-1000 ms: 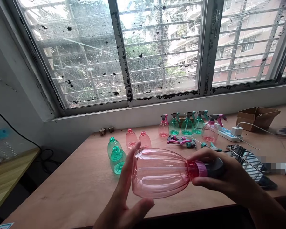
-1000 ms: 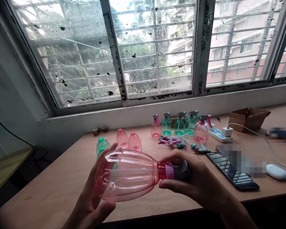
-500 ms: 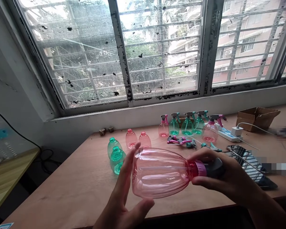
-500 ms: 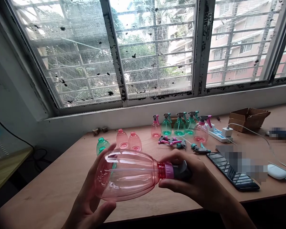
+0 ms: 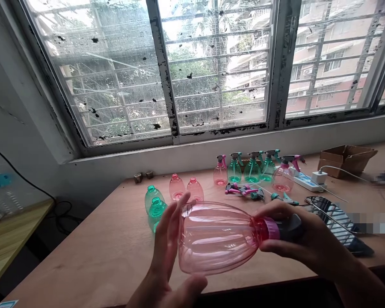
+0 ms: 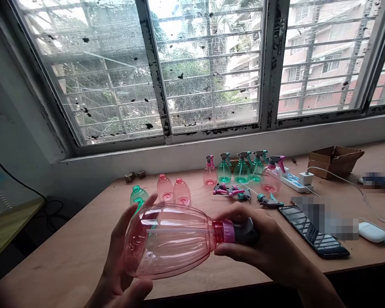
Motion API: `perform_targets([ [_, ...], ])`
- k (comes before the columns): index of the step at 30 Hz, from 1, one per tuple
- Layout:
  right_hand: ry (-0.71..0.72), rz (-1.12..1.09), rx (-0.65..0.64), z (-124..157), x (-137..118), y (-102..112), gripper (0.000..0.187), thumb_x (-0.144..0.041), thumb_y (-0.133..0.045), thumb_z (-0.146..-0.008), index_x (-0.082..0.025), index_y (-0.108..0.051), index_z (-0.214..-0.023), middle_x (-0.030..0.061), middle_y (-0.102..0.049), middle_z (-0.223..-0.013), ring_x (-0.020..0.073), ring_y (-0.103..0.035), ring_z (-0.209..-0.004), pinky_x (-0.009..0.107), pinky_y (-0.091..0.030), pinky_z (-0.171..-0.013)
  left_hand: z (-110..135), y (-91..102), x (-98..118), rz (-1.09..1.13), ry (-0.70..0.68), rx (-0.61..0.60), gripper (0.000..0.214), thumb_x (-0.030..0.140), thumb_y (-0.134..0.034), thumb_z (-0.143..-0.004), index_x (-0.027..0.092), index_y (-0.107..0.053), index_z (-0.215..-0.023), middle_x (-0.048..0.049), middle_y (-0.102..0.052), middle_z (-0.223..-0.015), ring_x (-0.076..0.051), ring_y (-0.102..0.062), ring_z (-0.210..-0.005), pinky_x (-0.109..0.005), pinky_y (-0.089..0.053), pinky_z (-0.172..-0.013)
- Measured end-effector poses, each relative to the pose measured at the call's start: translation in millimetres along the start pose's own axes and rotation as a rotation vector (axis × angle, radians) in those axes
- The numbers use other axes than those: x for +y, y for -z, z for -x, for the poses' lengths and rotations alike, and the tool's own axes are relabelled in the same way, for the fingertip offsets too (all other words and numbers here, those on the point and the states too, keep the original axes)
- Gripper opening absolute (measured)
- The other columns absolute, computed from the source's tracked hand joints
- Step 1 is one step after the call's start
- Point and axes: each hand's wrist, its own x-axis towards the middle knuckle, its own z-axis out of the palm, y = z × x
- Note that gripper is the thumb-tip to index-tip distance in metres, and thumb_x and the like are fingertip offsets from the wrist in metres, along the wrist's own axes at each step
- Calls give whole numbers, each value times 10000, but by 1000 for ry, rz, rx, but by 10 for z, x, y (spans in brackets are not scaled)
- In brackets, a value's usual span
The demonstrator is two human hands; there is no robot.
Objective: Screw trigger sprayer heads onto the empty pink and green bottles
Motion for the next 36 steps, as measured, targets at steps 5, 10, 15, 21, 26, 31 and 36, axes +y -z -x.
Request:
perform_targets([
  [5, -15, -15, -8, -8, 3, -4, 323, -483, -893, -787, -315, -762, -1030, -10, -765, -891, 195, -667, -755, 262, -515, -669, 63, -88, -64, -115, 9, 90, 834, 362, -671, -987, 448, -159, -1640, -18, -196, -1754, -422, -164, -1593, -694, -191, -1244],
  [10, -24, -5, -8, -13, 28, 1, 336, -491, -895, -781, -302, -762, -1025, 2, -775, -901, 207, -684, -766, 277, -510, -682, 90, -101, -72, -101, 43, 101, 787, 344, -640, -1009, 538, -160, -1602, 40, -193, -1752, -390, -146, -1601, -707, -136, -1243],
  [15, -20, 1, -15, -7, 29, 2, 330, -490, -891, -786, -298, -764, -1024, 6, -767, -899, 200, -670, -743, 279, -497, -653, 21, -6, -32, -71, 72, -35, 876, 458, -675, -972, 455, -110, -1641, -17, -153, -1763, -424, -141, -1603, -689, -184, -1250],
  [21, 0, 25, 13, -38, 33, -7, 329, -500, -894, -777, -282, -782, -997, 11, -771, -881, 196, -667, -730, 275, -497, -650, 1, -107, -49, -137, 24, 88, 866, 142, -667, -928, 450, -212, -1596, -6, -140, -1763, -384, -117, -1616, -664, -105, -1277],
  [26, 4, 22, 12, -43, 16, -3, 329, -492, -901, -770, -283, -787, -997, 11, -781, -883, 200, -687, -749, 266, -517, -668, 34, -99, -67, -50, 32, 54, 891, 94, -699, -897, 490, -223, -1538, -5, -134, -1763, -387, -128, -1614, -667, -226, -1255],
  [31, 12, 8, 11, -47, -30, -6, 325, -458, -920, -748, -272, -794, -983, 4, -759, -832, 179, -654, -670, 251, -537, -636, 2, -41, -34, -35, 29, 7, 973, 306, -750, -916, 441, -107, -1633, -44, -160, -1758, -431, -179, -1596, -691, -215, -1254],
  [36, 10, 20, 13, -58, -40, -13, 305, -462, -911, -758, -273, -802, -972, 14, -771, -842, 195, -666, -691, 268, -545, -656, -5, -67, -58, -208, -38, 61, 823, 144, -656, -952, 442, -267, -1613, 10, -137, -1763, -378, -124, -1616, -664, -212, -1268],
])
